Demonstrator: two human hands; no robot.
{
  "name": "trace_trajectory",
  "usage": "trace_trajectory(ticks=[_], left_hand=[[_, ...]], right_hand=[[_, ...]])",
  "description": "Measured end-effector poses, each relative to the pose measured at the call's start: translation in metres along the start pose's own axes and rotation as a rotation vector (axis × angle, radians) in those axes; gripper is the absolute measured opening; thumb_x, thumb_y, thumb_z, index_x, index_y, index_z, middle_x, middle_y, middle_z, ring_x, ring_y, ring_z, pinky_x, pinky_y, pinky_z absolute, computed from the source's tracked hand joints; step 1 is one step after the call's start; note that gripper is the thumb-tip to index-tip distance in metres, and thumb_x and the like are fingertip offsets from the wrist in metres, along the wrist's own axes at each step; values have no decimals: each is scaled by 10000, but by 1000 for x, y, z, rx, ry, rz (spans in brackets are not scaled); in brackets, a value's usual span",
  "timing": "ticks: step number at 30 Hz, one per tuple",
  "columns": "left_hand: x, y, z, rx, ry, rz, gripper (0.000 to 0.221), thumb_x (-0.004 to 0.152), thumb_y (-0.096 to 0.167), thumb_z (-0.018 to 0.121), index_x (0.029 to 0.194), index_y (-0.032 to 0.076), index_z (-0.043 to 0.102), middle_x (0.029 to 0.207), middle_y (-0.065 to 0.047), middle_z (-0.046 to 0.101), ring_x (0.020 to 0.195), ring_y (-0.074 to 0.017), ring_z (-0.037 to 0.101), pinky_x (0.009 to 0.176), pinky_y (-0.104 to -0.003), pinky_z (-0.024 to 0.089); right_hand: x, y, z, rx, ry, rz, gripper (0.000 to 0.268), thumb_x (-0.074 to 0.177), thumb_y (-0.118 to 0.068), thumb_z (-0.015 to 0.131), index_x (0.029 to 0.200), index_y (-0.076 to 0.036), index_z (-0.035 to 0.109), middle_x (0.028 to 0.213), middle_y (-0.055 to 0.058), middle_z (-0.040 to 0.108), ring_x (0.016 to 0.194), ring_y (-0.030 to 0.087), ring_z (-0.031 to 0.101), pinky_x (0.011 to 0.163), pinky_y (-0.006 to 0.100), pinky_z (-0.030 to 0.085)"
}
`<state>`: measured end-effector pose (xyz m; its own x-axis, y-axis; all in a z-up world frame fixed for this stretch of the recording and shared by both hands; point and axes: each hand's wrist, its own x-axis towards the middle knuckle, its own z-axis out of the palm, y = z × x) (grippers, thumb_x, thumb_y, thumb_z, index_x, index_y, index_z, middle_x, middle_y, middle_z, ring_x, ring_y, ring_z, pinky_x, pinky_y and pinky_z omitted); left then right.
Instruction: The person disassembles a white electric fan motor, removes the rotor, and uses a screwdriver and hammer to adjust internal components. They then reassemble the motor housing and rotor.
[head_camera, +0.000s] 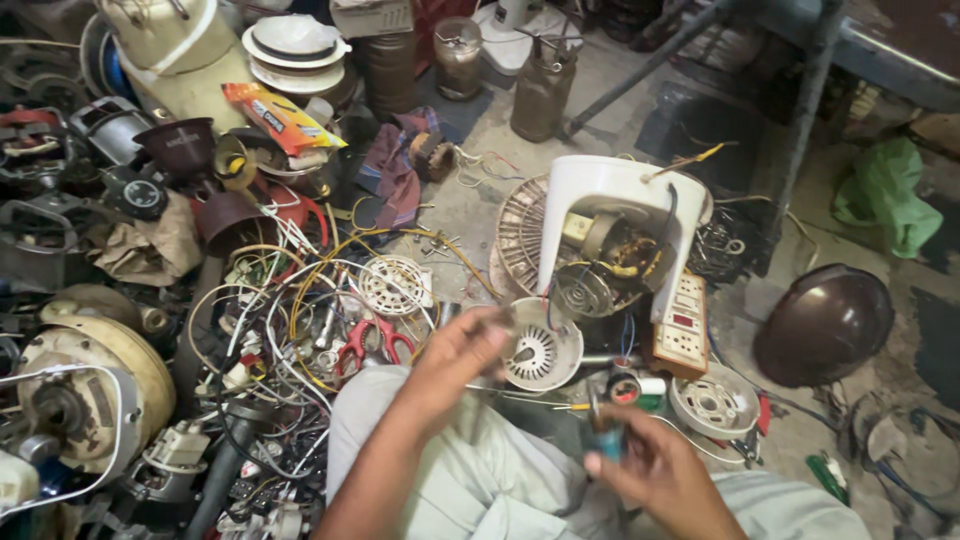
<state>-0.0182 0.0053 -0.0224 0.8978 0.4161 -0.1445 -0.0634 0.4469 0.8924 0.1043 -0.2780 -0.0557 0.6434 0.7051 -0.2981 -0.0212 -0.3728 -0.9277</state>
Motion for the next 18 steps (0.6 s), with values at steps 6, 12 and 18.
trace_trajectory(ticks=[6,12,18], left_hand=[[68,24,-56,713,614,208,516,876,444,737,1157,18,662,892,-152,712,732,-225,660,646,-369,521],[174,-18,-106,1521,287,-219,612,753,483,858,1127,20,717,1125,-209,718,1042,-340,707,898,-432,568],[237,-83,-136,1751,208,-443,399,805,222,772,1176,89,716,1235,-132,684,1117,-296,686,837,-471,614]], right_hand=[[-6,181,-41,-244,-2,171,631,637,-137,995,1199,-23,731,1066,119,755,998,163,727,922,312,534],[39,239,-60,-180,127,477,627,644,-120,981,1204,-20,717,1073,121,753,999,162,723,913,311,536],[69,214,-48,-93,144,528,624,651,-103,968,1209,-18,702,1079,123,751,999,161,720,905,310,538]])
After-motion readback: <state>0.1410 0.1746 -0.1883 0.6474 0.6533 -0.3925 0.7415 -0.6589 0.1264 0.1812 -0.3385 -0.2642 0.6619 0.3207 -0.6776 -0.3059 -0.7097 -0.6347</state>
